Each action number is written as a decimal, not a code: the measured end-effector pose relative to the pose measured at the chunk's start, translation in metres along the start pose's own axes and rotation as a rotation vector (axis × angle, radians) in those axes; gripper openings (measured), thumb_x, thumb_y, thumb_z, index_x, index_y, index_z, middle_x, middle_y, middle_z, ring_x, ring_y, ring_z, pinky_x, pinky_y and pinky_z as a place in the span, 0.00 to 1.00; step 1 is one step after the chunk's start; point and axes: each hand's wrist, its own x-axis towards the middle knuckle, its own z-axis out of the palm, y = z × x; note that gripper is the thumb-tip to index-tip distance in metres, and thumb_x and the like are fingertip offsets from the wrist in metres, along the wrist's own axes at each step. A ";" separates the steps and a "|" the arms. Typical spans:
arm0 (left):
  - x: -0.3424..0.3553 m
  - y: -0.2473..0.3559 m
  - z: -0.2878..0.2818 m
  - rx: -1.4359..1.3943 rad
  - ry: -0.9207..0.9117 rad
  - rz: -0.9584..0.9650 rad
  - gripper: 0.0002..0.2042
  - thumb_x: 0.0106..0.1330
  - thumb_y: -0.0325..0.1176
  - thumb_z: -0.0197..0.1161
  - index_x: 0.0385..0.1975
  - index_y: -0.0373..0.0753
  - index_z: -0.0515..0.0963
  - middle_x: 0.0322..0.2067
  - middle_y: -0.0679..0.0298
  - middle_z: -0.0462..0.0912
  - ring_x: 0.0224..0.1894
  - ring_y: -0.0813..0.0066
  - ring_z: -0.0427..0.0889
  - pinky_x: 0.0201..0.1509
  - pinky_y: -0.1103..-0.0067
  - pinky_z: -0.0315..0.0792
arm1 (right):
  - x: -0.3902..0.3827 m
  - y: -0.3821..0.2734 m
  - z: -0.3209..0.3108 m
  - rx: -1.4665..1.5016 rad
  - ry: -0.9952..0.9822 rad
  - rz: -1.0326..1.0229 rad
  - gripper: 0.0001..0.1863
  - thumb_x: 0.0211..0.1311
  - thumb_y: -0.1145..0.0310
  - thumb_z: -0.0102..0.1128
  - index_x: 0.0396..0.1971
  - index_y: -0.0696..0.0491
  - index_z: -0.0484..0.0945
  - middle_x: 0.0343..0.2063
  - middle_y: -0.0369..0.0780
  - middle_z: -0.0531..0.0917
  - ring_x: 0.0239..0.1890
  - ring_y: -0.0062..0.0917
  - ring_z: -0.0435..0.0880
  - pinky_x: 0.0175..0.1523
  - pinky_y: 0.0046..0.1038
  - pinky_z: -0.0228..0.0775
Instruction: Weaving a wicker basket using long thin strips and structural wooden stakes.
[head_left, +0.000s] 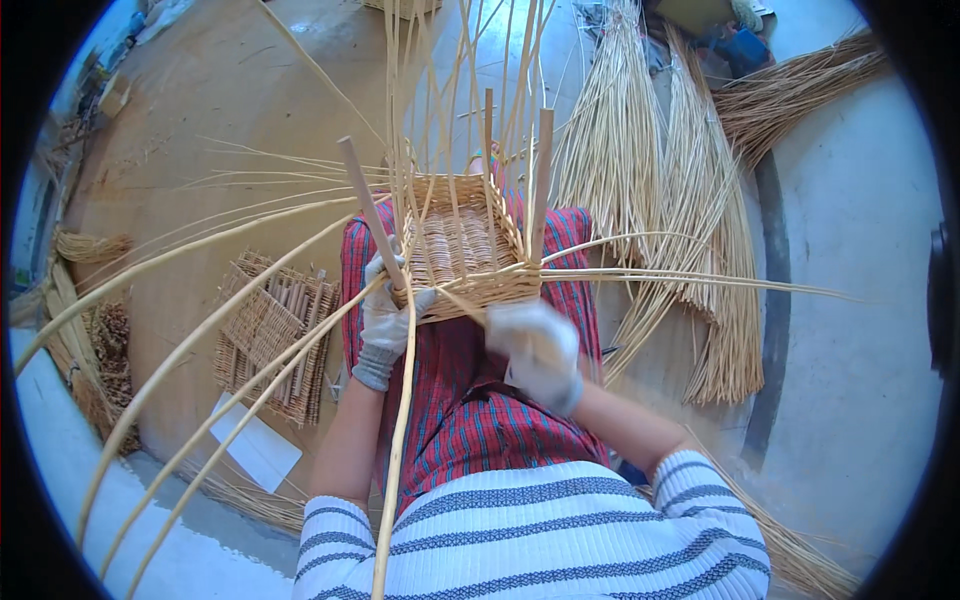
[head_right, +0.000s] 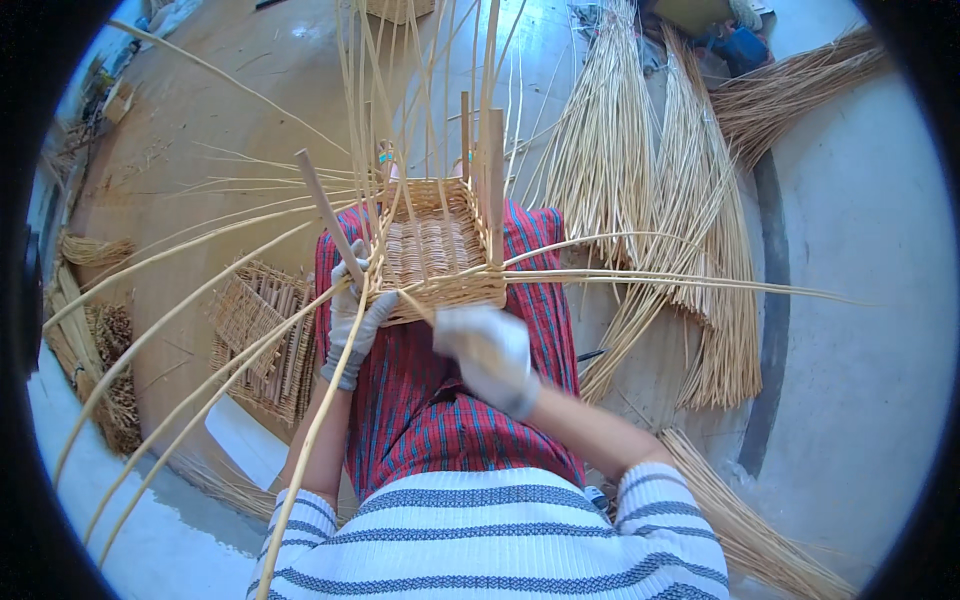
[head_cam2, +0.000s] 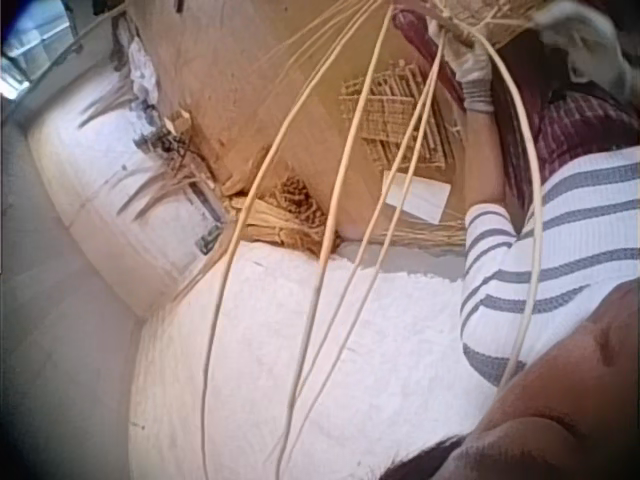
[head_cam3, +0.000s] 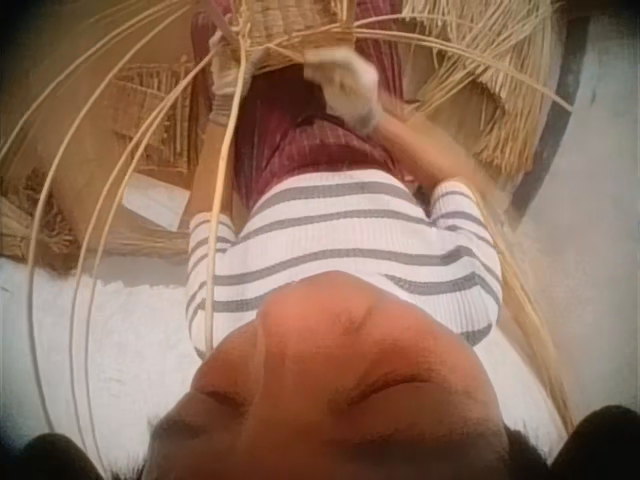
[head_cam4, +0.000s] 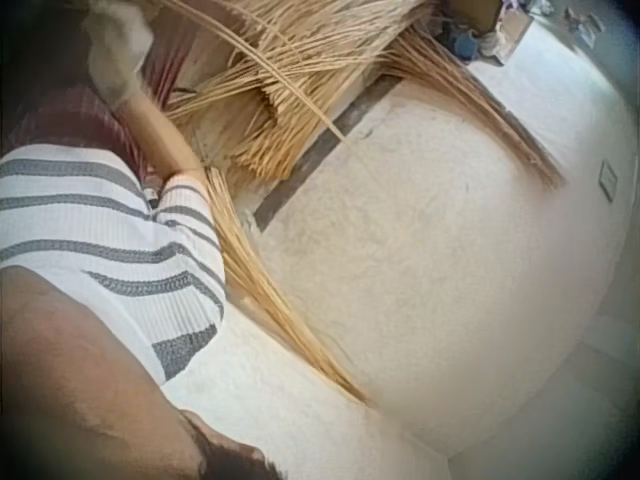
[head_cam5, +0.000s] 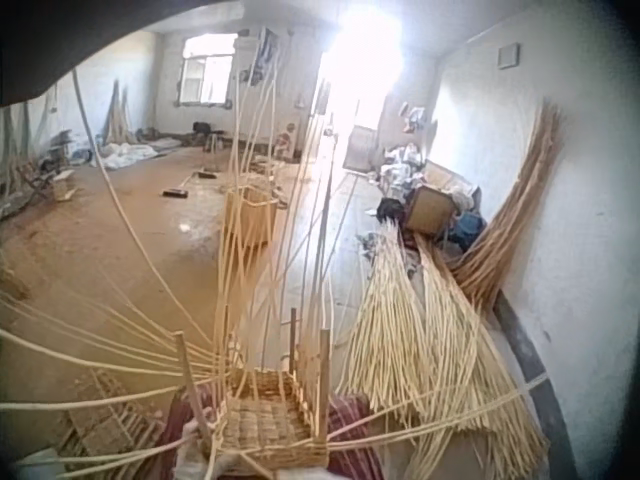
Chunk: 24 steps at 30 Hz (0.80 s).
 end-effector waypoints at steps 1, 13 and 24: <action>-0.001 0.000 0.005 -0.064 0.061 -0.081 0.34 0.54 0.29 0.77 0.59 0.42 0.65 0.62 0.57 0.68 0.62 0.66 0.70 0.64 0.72 0.69 | 0.040 0.003 0.003 -0.175 0.024 0.028 0.10 0.62 0.71 0.65 0.42 0.56 0.81 0.34 0.46 0.86 0.37 0.34 0.87 0.44 0.29 0.77; -0.002 -0.004 -0.002 -0.167 0.143 -0.171 0.19 0.60 0.23 0.69 0.48 0.43 0.68 0.62 0.60 0.68 0.57 0.72 0.72 0.57 0.77 0.72 | 0.132 0.011 0.049 0.005 -0.024 0.321 0.31 0.67 0.77 0.51 0.69 0.48 0.57 0.51 0.50 0.78 0.40 0.32 0.84 0.45 0.31 0.78; -0.050 0.078 0.046 0.227 -0.009 -0.218 0.14 0.70 0.28 0.58 0.53 0.37 0.69 0.54 0.54 0.75 0.41 0.75 0.82 0.42 0.81 0.78 | 0.000 0.047 -0.049 0.423 0.434 0.633 0.07 0.75 0.68 0.49 0.45 0.54 0.74 0.42 0.42 0.84 0.42 0.25 0.85 0.44 0.26 0.80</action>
